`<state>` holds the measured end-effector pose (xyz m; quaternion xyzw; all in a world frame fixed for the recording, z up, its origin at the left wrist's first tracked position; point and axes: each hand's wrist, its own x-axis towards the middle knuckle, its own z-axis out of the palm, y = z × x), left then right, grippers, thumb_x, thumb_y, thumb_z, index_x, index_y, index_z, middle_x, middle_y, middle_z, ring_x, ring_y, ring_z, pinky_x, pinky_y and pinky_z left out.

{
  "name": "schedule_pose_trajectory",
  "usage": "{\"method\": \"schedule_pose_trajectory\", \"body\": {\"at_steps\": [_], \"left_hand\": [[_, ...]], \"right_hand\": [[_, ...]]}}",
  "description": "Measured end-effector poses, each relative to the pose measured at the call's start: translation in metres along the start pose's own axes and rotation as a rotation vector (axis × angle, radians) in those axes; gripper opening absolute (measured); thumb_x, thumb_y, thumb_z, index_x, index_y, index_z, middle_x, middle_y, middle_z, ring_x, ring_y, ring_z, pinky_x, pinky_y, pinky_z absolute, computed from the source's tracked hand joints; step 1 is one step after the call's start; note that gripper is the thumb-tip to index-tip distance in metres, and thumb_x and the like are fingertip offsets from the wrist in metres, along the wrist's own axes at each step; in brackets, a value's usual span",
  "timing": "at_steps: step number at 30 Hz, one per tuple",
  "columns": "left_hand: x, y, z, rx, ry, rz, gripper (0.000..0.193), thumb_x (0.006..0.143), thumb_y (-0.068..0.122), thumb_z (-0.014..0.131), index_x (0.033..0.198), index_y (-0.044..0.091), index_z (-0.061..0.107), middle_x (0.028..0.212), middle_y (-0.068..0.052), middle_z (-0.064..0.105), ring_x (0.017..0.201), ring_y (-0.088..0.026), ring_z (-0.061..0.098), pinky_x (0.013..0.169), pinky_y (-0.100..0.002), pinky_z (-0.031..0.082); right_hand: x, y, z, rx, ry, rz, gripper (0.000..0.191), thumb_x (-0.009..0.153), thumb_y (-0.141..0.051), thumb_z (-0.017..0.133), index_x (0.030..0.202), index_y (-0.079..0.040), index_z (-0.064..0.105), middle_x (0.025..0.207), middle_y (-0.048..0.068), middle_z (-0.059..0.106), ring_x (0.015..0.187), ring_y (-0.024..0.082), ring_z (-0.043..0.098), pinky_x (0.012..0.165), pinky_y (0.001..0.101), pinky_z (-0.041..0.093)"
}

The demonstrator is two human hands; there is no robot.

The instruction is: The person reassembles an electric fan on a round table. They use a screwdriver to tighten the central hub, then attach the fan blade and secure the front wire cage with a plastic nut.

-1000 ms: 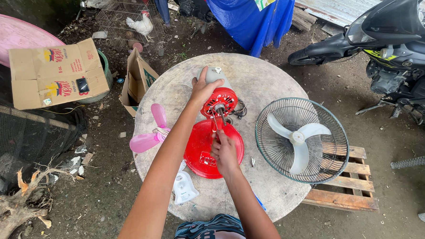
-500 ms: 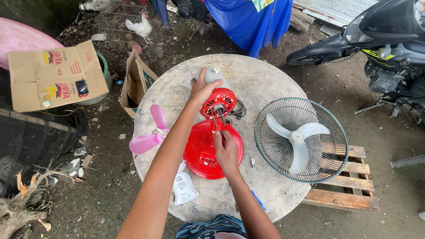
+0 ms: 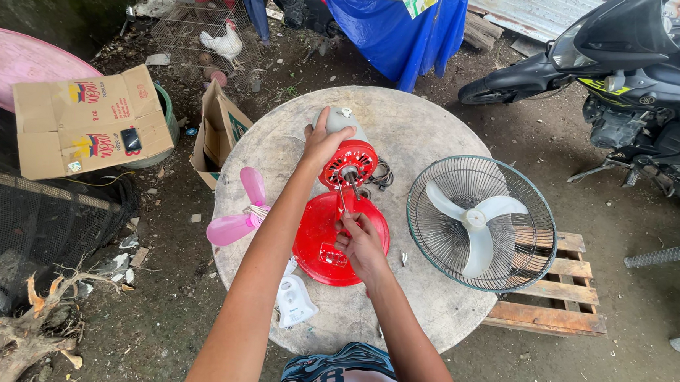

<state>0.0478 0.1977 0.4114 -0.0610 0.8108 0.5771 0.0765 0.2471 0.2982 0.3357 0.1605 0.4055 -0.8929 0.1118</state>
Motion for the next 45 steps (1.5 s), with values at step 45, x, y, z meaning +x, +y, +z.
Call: {"method": "schedule_pose_trajectory", "body": {"at_steps": [45], "left_hand": [[0.09,-0.024,-0.016,0.01,0.01,0.002,0.106,0.069,0.048,0.079,0.161,0.032,0.028,0.164,-0.03,0.01,0.143,-0.047,0.043,0.115,-0.044,0.043]], "right_hand": [[0.092,0.014,0.002,0.018,-0.12,-0.003,0.033,0.11,-0.037,0.051,0.104,-0.005,0.059,0.068,-0.005,0.045,0.055,0.004,0.033,0.049,0.0228,0.03]]}}
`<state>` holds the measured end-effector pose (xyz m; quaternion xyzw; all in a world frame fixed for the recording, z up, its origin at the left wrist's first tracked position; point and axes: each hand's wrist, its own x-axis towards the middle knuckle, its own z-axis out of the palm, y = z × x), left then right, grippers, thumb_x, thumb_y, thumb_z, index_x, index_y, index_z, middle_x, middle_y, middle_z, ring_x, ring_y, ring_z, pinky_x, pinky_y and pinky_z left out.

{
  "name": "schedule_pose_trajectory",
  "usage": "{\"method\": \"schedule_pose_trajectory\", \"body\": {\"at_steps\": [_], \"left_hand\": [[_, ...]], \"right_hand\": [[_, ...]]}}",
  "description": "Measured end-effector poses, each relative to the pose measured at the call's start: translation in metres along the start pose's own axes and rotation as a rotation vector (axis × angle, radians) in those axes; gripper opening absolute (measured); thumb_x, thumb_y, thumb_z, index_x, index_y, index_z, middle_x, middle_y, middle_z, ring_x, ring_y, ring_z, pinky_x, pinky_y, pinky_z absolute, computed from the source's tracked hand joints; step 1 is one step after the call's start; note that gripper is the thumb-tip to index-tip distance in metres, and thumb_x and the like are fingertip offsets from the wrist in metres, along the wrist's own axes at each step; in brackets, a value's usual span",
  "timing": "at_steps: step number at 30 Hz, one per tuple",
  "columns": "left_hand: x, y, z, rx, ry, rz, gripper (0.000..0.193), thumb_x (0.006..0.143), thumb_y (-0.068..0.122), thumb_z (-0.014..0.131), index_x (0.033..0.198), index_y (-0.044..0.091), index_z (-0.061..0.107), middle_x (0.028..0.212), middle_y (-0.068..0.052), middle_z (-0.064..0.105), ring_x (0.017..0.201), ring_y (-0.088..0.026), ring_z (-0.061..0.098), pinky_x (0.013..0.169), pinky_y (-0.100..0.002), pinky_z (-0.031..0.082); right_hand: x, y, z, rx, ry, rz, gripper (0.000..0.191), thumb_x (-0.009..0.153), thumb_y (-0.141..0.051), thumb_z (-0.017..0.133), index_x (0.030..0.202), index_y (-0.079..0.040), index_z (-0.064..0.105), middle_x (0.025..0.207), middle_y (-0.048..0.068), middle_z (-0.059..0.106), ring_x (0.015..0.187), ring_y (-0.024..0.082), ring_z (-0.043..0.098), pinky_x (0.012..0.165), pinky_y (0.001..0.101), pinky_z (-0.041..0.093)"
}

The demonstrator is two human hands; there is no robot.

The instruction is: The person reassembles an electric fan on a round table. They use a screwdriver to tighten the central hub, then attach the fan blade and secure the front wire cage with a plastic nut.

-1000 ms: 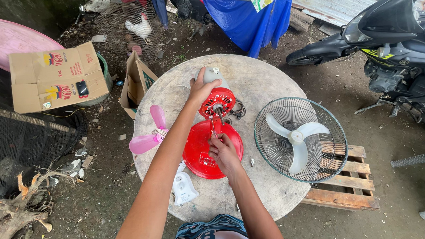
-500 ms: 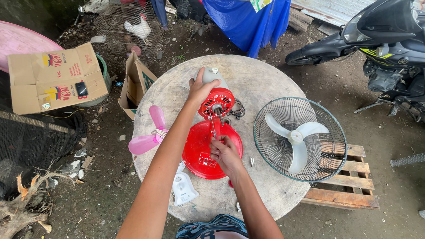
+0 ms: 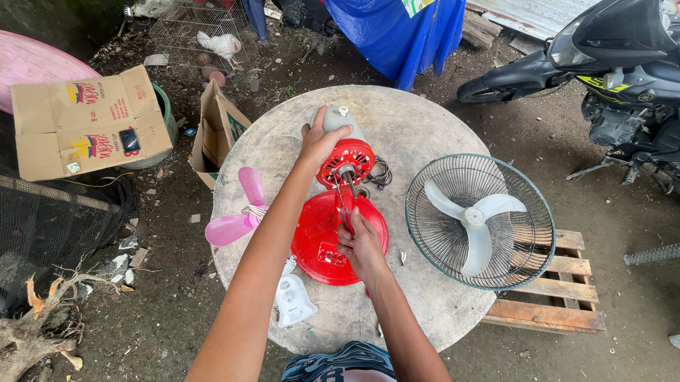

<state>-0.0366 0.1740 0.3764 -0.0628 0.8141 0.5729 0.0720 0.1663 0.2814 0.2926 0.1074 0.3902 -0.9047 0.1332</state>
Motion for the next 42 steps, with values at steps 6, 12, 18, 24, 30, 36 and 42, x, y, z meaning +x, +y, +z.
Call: {"method": "schedule_pose_trajectory", "body": {"at_steps": [6,12,18,24,30,36,42], "left_hand": [[0.008,-0.009,0.007,-0.002,0.003,0.002,0.106,0.07,0.048,0.08,0.161,0.033,0.028,0.164,-0.03,0.008,0.143,-0.047,0.042,0.115,-0.044,0.042],[0.01,-0.016,0.013,0.02,0.004,-0.02,0.106,0.069,0.048,0.079,0.161,0.034,0.027,0.164,-0.029,0.01,0.143,-0.046,0.043,0.115,-0.045,0.042],[0.014,-0.023,0.024,0.019,0.001,-0.012,0.106,0.069,0.048,0.079,0.161,0.034,0.028,0.164,-0.029,0.012,0.142,-0.047,0.043,0.115,-0.045,0.043],[0.027,-0.026,0.028,0.015,0.009,0.0,0.106,0.069,0.049,0.079,0.161,0.035,0.028,0.164,-0.029,0.009,0.144,-0.048,0.041,0.115,-0.045,0.042],[0.047,-0.029,0.035,0.021,0.007,-0.018,0.106,0.069,0.049,0.079,0.161,0.035,0.028,0.165,-0.029,0.008,0.144,-0.048,0.04,0.116,-0.045,0.041],[0.057,-0.028,0.031,0.011,0.012,0.004,0.106,0.069,0.049,0.079,0.161,0.034,0.028,0.165,-0.03,0.008,0.144,-0.047,0.041,0.116,-0.045,0.041],[0.066,-0.03,0.024,0.01,0.013,-0.003,0.106,0.069,0.049,0.079,0.161,0.034,0.028,0.164,-0.03,0.008,0.144,-0.047,0.041,0.116,-0.045,0.041]], "right_hand": [[0.002,0.005,0.004,-0.238,0.093,-0.046,0.019,0.104,-0.028,0.056,0.108,-0.009,0.051,0.078,0.001,0.058,0.057,0.005,0.037,0.052,0.0239,0.033],[0.013,0.012,-0.006,-0.031,0.028,-0.004,0.032,0.109,-0.036,0.045,0.101,-0.007,0.056,0.067,-0.002,0.048,0.051,0.007,0.032,0.046,0.0247,0.027],[0.021,0.001,-0.034,0.264,-0.136,0.098,0.025,0.108,-0.03,0.05,0.1,-0.006,0.055,0.065,-0.005,0.041,0.054,0.006,0.035,0.049,0.0245,0.029],[0.029,0.01,-0.021,-0.584,0.154,-0.266,0.017,0.105,-0.024,0.055,0.104,-0.008,0.055,0.072,-0.004,0.054,0.061,0.005,0.045,0.055,0.0239,0.037],[0.055,0.012,-0.038,0.024,0.039,0.037,0.037,0.109,-0.035,0.047,0.107,-0.001,0.062,0.066,-0.004,0.042,0.053,0.008,0.034,0.05,0.0251,0.029],[0.066,0.0,-0.041,0.293,-0.14,0.074,0.018,0.11,-0.023,0.05,0.1,-0.008,0.054,0.068,-0.004,0.041,0.059,0.009,0.039,0.054,0.0275,0.032],[0.062,0.0,-0.012,-0.671,0.182,-0.346,0.02,0.106,-0.022,0.05,0.097,-0.006,0.059,0.067,-0.005,0.052,0.057,0.007,0.044,0.052,0.0259,0.037]]}}
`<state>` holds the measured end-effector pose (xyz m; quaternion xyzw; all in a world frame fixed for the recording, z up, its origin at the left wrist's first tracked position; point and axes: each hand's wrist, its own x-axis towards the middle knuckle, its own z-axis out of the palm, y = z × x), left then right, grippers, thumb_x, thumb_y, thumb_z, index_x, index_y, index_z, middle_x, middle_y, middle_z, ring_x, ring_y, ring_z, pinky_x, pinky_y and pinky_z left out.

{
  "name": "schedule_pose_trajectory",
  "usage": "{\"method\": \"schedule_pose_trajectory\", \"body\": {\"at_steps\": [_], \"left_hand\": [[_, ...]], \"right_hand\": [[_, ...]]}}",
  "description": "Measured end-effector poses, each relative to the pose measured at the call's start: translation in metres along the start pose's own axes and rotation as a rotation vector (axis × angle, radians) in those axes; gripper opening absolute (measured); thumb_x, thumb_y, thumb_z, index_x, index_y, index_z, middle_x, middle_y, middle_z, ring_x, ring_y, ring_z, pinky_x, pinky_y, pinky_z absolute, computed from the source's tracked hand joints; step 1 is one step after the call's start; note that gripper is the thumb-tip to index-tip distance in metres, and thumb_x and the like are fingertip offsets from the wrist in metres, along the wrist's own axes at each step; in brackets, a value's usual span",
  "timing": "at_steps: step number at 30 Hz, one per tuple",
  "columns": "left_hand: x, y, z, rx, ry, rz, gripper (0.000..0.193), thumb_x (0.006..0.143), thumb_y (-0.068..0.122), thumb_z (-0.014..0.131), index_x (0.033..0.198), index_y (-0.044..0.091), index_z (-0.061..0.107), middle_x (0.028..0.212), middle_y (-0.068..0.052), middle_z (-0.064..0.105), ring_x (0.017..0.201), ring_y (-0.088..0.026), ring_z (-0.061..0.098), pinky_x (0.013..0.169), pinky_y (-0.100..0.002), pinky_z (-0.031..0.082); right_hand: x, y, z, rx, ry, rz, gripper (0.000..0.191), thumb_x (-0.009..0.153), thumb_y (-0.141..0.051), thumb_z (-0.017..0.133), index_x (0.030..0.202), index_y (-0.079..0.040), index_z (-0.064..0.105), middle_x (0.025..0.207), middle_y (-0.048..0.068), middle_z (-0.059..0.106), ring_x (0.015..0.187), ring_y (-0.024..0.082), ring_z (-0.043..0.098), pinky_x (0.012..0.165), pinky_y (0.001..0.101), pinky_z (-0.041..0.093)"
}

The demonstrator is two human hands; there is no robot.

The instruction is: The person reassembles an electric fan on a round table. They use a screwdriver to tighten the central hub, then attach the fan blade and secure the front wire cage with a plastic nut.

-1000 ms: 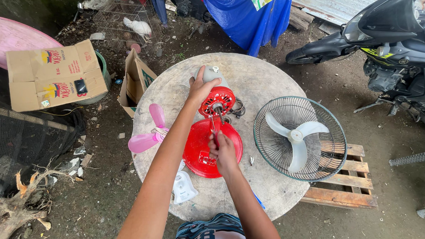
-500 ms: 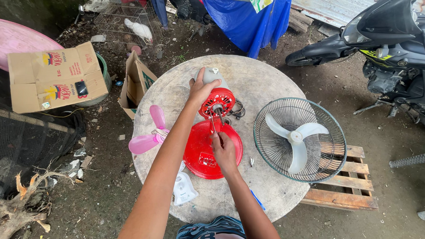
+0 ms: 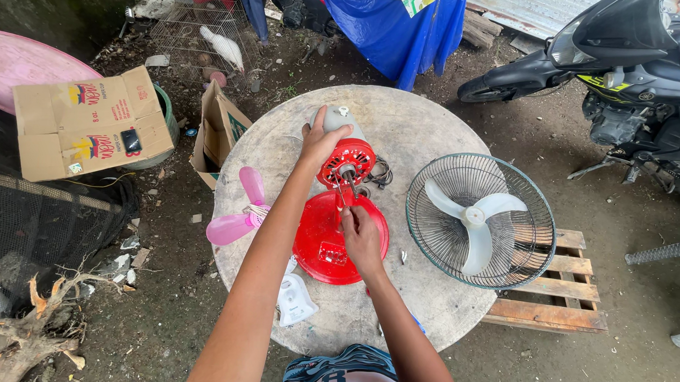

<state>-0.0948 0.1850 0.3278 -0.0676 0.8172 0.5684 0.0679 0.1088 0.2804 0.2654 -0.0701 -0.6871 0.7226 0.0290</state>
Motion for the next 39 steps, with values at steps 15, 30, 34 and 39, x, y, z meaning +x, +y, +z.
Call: {"method": "schedule_pose_trajectory", "body": {"at_steps": [15,30,34,39], "left_hand": [[0.009,-0.011,-0.025,0.015,0.016,0.028,0.104,0.07,0.049,0.079,0.16,0.029,0.032,0.16,-0.03,0.02,0.141,-0.046,0.045,0.115,-0.043,0.041],[0.012,-0.027,-0.017,-0.07,0.051,0.159,0.096,0.068,0.036,0.083,0.152,0.008,0.046,0.131,-0.02,0.069,0.118,-0.026,0.069,0.104,-0.033,0.049],[0.011,-0.029,-0.012,-0.036,0.077,0.146,0.096,0.067,0.036,0.084,0.152,0.009,0.048,0.134,-0.022,0.065,0.12,-0.028,0.067,0.105,-0.035,0.048],[0.007,-0.034,0.001,-0.026,0.074,0.119,0.096,0.068,0.039,0.082,0.153,0.013,0.047,0.137,-0.024,0.058,0.124,-0.032,0.064,0.106,-0.038,0.048]], "right_hand": [[0.009,0.002,0.028,0.345,-0.032,0.125,0.009,0.107,-0.015,0.053,0.102,-0.007,0.052,0.071,-0.004,0.047,0.058,0.007,0.04,0.053,0.0261,0.034],[0.019,0.024,0.016,1.008,-0.256,0.573,0.033,0.106,-0.032,0.046,0.099,-0.004,0.062,0.061,-0.006,0.037,0.052,0.006,0.027,0.048,0.0234,0.027],[0.015,0.027,0.02,0.541,-0.099,0.435,0.016,0.103,-0.022,0.056,0.104,-0.007,0.059,0.069,-0.003,0.05,0.056,0.007,0.037,0.052,0.0256,0.032],[0.012,0.054,0.013,-0.463,0.225,-0.36,0.024,0.104,-0.021,0.06,0.098,0.001,0.053,0.068,0.011,0.055,0.053,0.018,0.052,0.051,0.038,0.04]]}}
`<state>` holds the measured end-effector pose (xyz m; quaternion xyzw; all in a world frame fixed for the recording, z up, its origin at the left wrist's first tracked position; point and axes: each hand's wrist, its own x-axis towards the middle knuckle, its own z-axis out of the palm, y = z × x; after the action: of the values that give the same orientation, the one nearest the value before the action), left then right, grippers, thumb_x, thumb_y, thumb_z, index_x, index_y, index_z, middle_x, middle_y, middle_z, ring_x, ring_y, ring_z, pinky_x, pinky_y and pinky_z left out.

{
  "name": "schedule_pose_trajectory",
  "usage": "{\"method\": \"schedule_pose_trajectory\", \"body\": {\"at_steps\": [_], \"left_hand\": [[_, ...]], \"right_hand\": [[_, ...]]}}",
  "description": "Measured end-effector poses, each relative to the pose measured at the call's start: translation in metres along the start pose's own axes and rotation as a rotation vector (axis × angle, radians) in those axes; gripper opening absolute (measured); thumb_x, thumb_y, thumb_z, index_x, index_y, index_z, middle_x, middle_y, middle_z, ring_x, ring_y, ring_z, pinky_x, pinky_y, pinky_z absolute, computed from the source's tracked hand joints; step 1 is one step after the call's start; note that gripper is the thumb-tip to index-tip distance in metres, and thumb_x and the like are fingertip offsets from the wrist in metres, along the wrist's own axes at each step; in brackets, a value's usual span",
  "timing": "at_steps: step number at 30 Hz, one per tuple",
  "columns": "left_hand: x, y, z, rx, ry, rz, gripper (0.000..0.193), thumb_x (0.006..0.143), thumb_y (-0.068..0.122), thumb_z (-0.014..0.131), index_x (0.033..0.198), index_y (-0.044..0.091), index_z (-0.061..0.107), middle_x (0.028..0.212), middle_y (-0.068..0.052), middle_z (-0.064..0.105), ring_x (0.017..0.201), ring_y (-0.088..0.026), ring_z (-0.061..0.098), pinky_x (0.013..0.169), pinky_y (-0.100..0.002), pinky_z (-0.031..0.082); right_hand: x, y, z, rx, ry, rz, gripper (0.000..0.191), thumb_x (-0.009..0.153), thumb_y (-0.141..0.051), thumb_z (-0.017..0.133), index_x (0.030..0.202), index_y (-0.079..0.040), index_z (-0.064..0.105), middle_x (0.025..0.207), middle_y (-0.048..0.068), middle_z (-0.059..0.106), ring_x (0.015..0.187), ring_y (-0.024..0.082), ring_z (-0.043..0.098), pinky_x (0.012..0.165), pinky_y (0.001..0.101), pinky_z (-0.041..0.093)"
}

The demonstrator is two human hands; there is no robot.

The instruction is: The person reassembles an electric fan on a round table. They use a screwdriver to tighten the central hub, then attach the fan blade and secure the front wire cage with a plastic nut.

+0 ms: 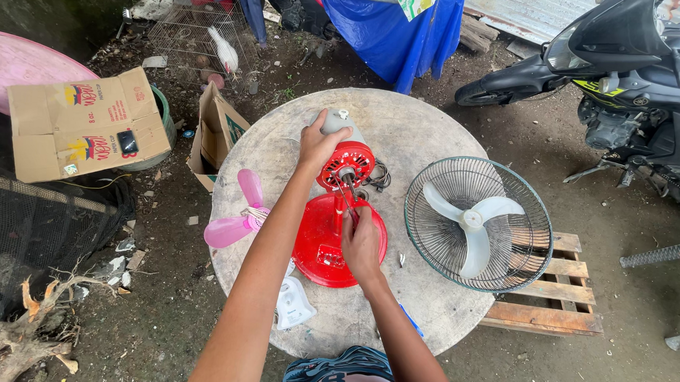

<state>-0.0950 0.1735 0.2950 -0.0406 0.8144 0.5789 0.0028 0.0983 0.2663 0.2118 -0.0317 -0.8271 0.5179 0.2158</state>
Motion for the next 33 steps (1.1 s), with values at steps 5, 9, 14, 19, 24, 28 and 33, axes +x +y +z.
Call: {"method": "schedule_pose_trajectory", "body": {"at_steps": [5,9,14,19,24,28,33], "left_hand": [[-0.003,-0.009,0.015,0.047,-0.01,-0.063,0.096,0.069,0.042,0.081,0.156,0.024,0.044,0.143,-0.023,0.044,0.13,-0.038,0.055,0.11,-0.042,0.044],[-0.001,-0.016,0.023,0.048,-0.004,-0.028,0.096,0.071,0.044,0.081,0.156,0.023,0.043,0.144,-0.024,0.044,0.132,-0.038,0.054,0.11,-0.042,0.044],[-0.009,-0.021,0.037,0.064,-0.009,-0.018,0.097,0.072,0.045,0.081,0.157,0.024,0.042,0.142,-0.024,0.045,0.132,-0.039,0.054,0.11,-0.043,0.045],[-0.015,-0.023,0.044,0.042,-0.002,-0.074,0.097,0.07,0.045,0.081,0.157,0.029,0.041,0.153,-0.027,0.032,0.136,-0.041,0.051,0.112,-0.043,0.043],[-0.017,-0.027,0.053,0.014,0.005,-0.046,0.096,0.069,0.045,0.081,0.155,0.03,0.044,0.159,-0.029,0.026,0.139,-0.043,0.049,0.114,-0.043,0.042],[-0.017,-0.028,0.055,0.013,-0.005,-0.05,0.095,0.068,0.045,0.081,0.155,0.03,0.044,0.157,-0.029,0.028,0.136,-0.043,0.052,0.113,-0.043,0.043],[-0.014,-0.027,0.057,0.031,-0.004,-0.066,0.095,0.069,0.046,0.079,0.155,0.031,0.044,0.157,-0.028,0.028,0.135,-0.043,0.052,0.112,-0.043,0.044]], "right_hand": [[-0.005,0.028,0.007,0.096,-0.021,0.118,0.034,0.11,-0.029,0.052,0.091,-0.002,0.059,0.061,0.005,0.051,0.053,0.015,0.05,0.051,0.0353,0.038],[0.002,0.041,-0.005,1.107,-0.241,0.683,0.031,0.109,-0.034,0.055,0.096,-0.006,0.057,0.061,-0.009,0.033,0.05,0.005,0.027,0.046,0.0263,0.022],[-0.003,0.034,-0.026,1.109,-0.294,0.781,0.037,0.106,-0.039,0.052,0.093,-0.005,0.058,0.058,-0.009,0.032,0.048,0.005,0.028,0.045,0.0251,0.026],[-0.014,0.023,-0.035,0.067,-0.062,0.039,0.021,0.103,-0.022,0.059,0.1,-0.003,0.053,0.064,0.01,0.056,0.056,0.028,0.056,0.051,0.0417,0.041],[-0.01,0.029,-0.036,-0.316,-0.025,-0.05,0.023,0.104,-0.019,0.056,0.095,0.001,0.056,0.065,0.024,0.061,0.058,0.044,0.061,0.053,0.0526,0.042],[-0.008,0.037,-0.03,-0.104,-0.052,0.046,0.029,0.105,-0.022,0.053,0.091,0.003,0.058,0.061,0.023,0.057,0.053,0.039,0.059,0.051,0.0499,0.041],[-0.002,0.043,-0.025,0.051,-0.055,0.171,0.035,0.106,-0.025,0.053,0.09,0.004,0.063,0.061,0.023,0.054,0.054,0.033,0.055,0.053,0.0479,0.04]]}}
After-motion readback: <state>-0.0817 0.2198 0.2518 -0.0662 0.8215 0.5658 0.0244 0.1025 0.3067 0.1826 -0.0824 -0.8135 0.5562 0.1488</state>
